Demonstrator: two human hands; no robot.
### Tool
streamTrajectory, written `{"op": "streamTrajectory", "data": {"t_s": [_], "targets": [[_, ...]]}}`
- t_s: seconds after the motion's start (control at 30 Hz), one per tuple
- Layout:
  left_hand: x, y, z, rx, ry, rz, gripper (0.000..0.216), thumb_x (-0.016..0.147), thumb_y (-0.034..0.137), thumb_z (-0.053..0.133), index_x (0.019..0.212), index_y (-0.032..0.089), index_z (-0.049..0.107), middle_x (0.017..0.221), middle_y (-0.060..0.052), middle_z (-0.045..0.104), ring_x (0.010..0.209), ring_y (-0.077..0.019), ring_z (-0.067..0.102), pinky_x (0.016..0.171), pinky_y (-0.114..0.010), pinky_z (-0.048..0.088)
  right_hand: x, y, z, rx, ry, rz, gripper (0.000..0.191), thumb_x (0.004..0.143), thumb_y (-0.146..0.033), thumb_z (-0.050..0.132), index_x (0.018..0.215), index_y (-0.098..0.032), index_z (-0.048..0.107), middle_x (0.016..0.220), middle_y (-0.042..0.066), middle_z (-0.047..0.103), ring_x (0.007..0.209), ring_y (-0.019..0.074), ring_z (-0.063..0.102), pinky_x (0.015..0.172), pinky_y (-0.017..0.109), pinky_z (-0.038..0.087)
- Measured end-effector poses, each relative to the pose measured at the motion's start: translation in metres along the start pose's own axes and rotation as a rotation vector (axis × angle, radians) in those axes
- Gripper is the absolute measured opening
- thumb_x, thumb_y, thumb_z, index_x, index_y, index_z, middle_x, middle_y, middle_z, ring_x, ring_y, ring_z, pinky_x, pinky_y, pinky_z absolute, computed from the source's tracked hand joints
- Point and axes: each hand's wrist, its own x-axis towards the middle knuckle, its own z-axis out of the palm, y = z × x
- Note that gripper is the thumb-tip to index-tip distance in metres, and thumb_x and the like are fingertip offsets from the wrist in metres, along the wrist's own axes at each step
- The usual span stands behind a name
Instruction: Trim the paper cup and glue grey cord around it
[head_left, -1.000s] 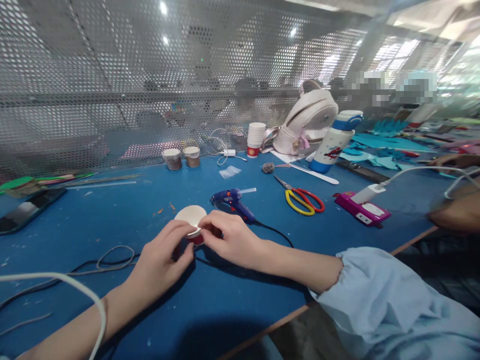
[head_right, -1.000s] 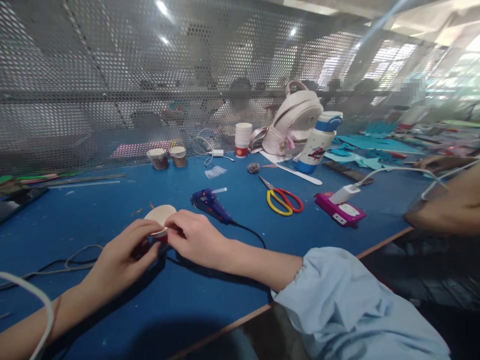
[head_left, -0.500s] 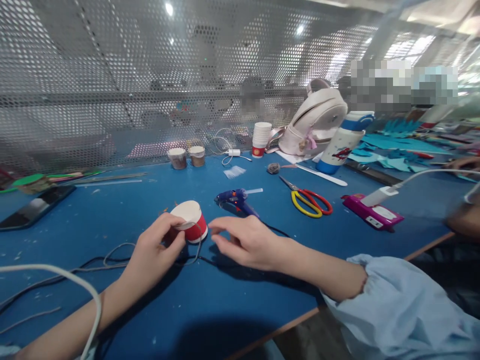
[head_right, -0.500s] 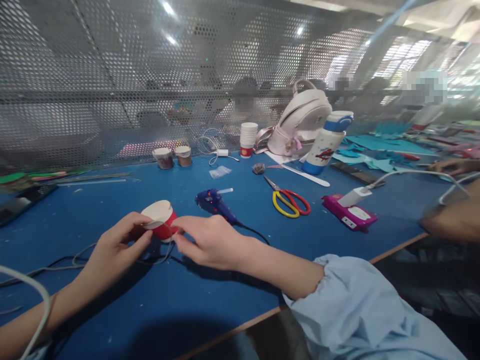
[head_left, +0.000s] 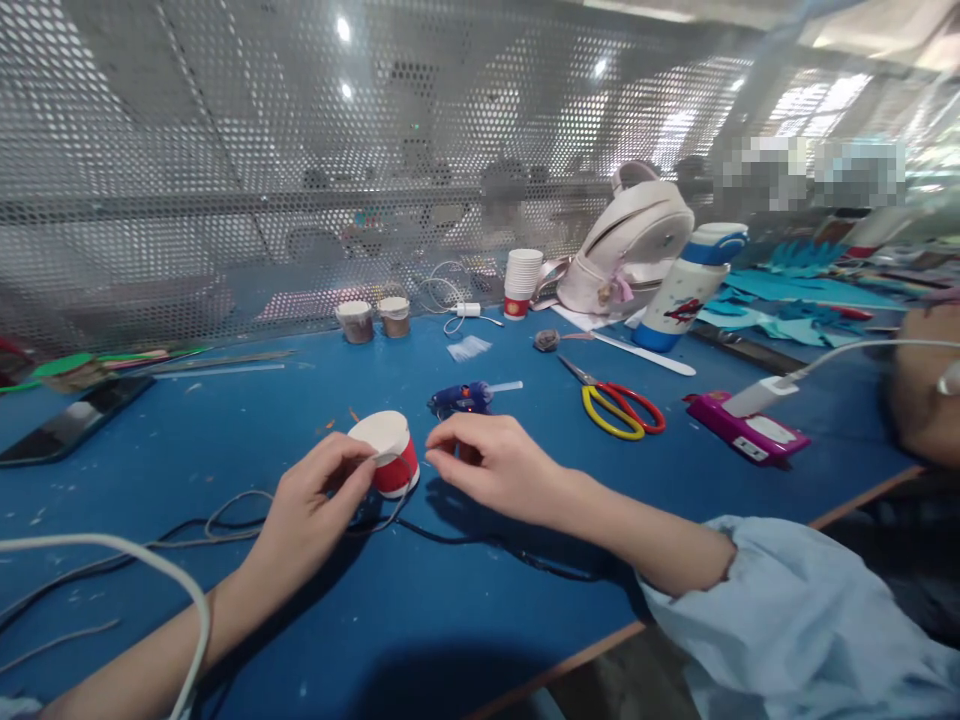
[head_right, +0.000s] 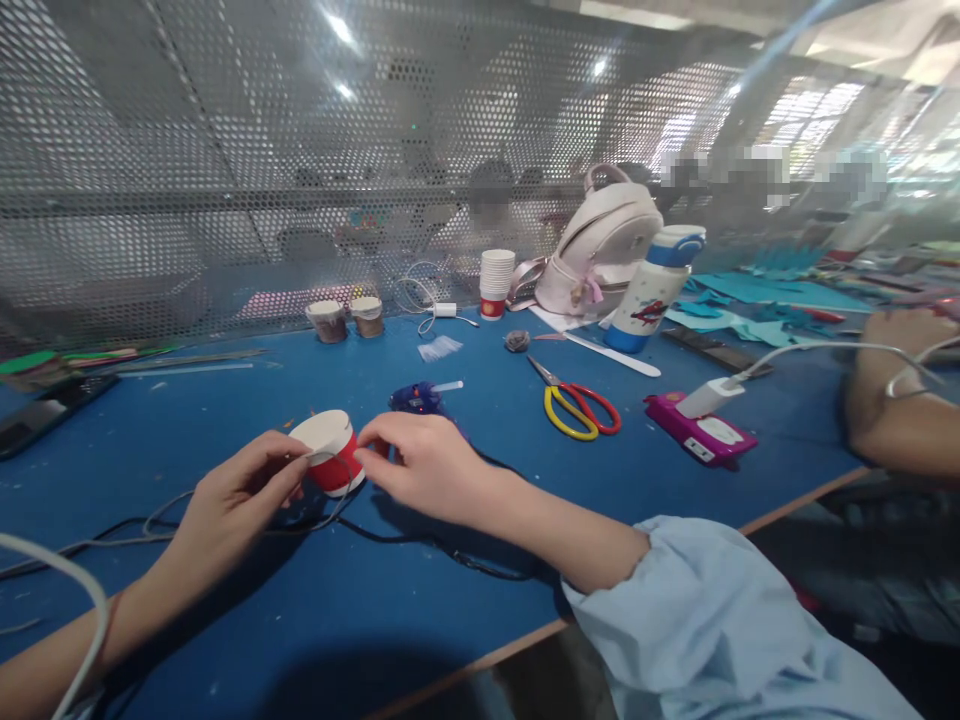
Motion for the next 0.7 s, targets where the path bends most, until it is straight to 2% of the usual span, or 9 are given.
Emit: {"op": "streamTrajectory", "data": {"t_s": [0.1, 0.2, 0.5, 0.7], "targets": [[-0.001, 0.006, 0.002, 0.005, -0.005, 0.027, 0.02, 0.089, 0.036, 0.055, 0.08, 0.021, 0.066, 0.071, 0.0, 0.063, 0.06, -0.0134, 0.057, 0.054, -0.024, 0.044, -0.001, -0.004, 0.02, -0.041, 0.044, 0.005, 0.007, 0.087, -0.021, 0.063, 0.089, -0.016, 0.067, 0.08, 0.003, 0.068, 0.067, 0.0114, 0.061, 0.063, 0.021, 0.045], [-0.004, 0.008, 0.004, 0.007, -0.014, 0.036, 0.019, 0.089, 0.035, 0.055, 0.081, 0.021, 0.066, 0.072, 0.001, 0.063, 0.061, -0.0126, 0.057, 0.055, -0.024, 0.045, -0.002, -0.006, 0.03, -0.076, 0.045, 0.023, 0.009, 0.087, -0.025, 0.066, 0.084, -0.017, 0.068, 0.081, 0.003, 0.069, 0.069, 0.0118, 0.062, 0.064, 0.021, 0.045], [-0.007, 0.008, 0.007, 0.03, -0.028, 0.069, 0.019, 0.09, 0.032, 0.054, 0.08, 0.02, 0.065, 0.074, 0.0, 0.063, 0.062, -0.0121, 0.058, 0.058, -0.023, 0.045, -0.003, -0.004, 0.034, -0.124, 0.125, -0.055, 0.01, 0.082, -0.014, 0.059, 0.073, -0.017, 0.063, 0.066, 0.0, 0.064, 0.055, 0.0091, 0.053, 0.055, 0.02, 0.039], [-0.006, 0.01, 0.006, 0.04, -0.033, 0.094, 0.019, 0.09, 0.031, 0.054, 0.079, 0.021, 0.064, 0.073, 0.001, 0.062, 0.062, -0.0123, 0.057, 0.059, -0.023, 0.045, -0.002, -0.005, 0.032, -0.172, 0.174, -0.174, 0.012, 0.079, -0.012, 0.054, 0.07, -0.018, 0.058, 0.062, -0.002, 0.061, 0.053, 0.0089, 0.051, 0.056, 0.022, 0.038]]}}
